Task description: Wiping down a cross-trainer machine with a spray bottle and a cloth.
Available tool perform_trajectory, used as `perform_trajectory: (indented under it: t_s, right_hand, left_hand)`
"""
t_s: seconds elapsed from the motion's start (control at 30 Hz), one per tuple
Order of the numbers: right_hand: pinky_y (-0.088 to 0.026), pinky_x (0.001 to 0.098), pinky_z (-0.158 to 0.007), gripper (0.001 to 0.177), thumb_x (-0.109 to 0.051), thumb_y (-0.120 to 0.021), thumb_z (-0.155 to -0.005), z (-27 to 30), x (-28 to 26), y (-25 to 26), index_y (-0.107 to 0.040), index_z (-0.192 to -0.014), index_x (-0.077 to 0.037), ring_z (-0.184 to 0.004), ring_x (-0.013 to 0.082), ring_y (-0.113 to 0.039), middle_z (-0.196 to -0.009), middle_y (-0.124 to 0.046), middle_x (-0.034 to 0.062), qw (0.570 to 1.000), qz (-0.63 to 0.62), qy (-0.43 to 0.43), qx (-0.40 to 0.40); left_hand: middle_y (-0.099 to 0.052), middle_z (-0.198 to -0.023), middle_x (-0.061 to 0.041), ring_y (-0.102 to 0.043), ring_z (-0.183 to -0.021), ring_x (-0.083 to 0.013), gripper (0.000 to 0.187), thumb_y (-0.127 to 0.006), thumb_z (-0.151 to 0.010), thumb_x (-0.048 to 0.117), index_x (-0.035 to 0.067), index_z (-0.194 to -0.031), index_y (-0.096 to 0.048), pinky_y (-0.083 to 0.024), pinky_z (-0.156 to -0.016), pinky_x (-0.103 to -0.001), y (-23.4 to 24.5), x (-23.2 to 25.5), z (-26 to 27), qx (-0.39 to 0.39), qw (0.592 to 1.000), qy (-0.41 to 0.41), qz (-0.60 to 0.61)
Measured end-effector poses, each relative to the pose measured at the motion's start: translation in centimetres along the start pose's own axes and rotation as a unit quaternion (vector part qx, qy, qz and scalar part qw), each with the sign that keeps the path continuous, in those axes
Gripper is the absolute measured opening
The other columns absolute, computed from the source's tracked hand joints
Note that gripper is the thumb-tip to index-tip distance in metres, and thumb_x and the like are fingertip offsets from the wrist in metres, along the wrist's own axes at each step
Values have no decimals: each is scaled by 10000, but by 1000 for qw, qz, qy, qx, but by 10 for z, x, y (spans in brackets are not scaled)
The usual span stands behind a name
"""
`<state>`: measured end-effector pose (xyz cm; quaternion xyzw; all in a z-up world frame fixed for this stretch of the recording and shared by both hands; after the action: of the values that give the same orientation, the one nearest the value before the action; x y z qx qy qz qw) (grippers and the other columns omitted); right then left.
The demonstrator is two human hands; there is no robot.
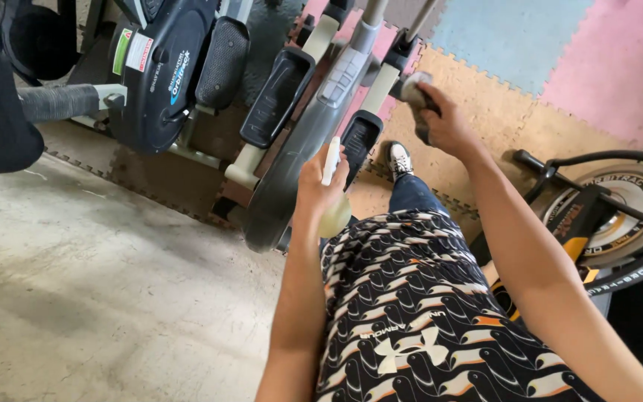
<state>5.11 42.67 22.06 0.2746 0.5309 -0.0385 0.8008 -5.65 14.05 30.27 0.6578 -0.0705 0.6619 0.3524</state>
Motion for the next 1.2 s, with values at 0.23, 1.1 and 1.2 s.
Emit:
perform_trajectory:
  t_s: [0.23,1.1,1.2]
  right_hand:
    - [-477,313,-957,521,-42,-583,-1007,26,16,77,-521,-1518,-118,-1080,182,-580,-1226,-650,92,997,-8,-35,70]
    - [-481,322,-999,534,-76,-555,-1014,-197,1,108,-485,-1540,-131,-1150,189,-595,-1309,-653,117,953,180,-2,-242]
    - [-510,383,-888,535,-126,-544,-1014,-202,-21,81,-491,-1542,-194,-1047,271,-610,-1288,-659,127,937,228,-122,-235]
  left_hand:
    - [-755,-966,-145,-741,-905,-350,228,-653,-920,196,67,-1104,-687,-583,-806,-411,-31,28,-28,-36,996,-56,-59]
    - [-715,-998,-157,-710,-900,-249,598,-751,-902,452,11,-1270,-587,-554,-802,-371,-205,-58,-137,135,962,152,179]
    - [-724,-962,-152,-727,-864,-229,563,-675,-963,515,34,-1249,-611,-572,-763,-356,-196,-77,-158,118,958,187,185]
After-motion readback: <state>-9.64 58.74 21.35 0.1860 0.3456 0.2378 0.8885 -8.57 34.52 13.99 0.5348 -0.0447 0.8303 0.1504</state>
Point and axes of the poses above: each hand's wrist, its own z-axis away from the middle knuckle, its own y-axis out of the back of the hand, x = y × z, the point moved 7 cm from there along -z, towards the middle knuckle
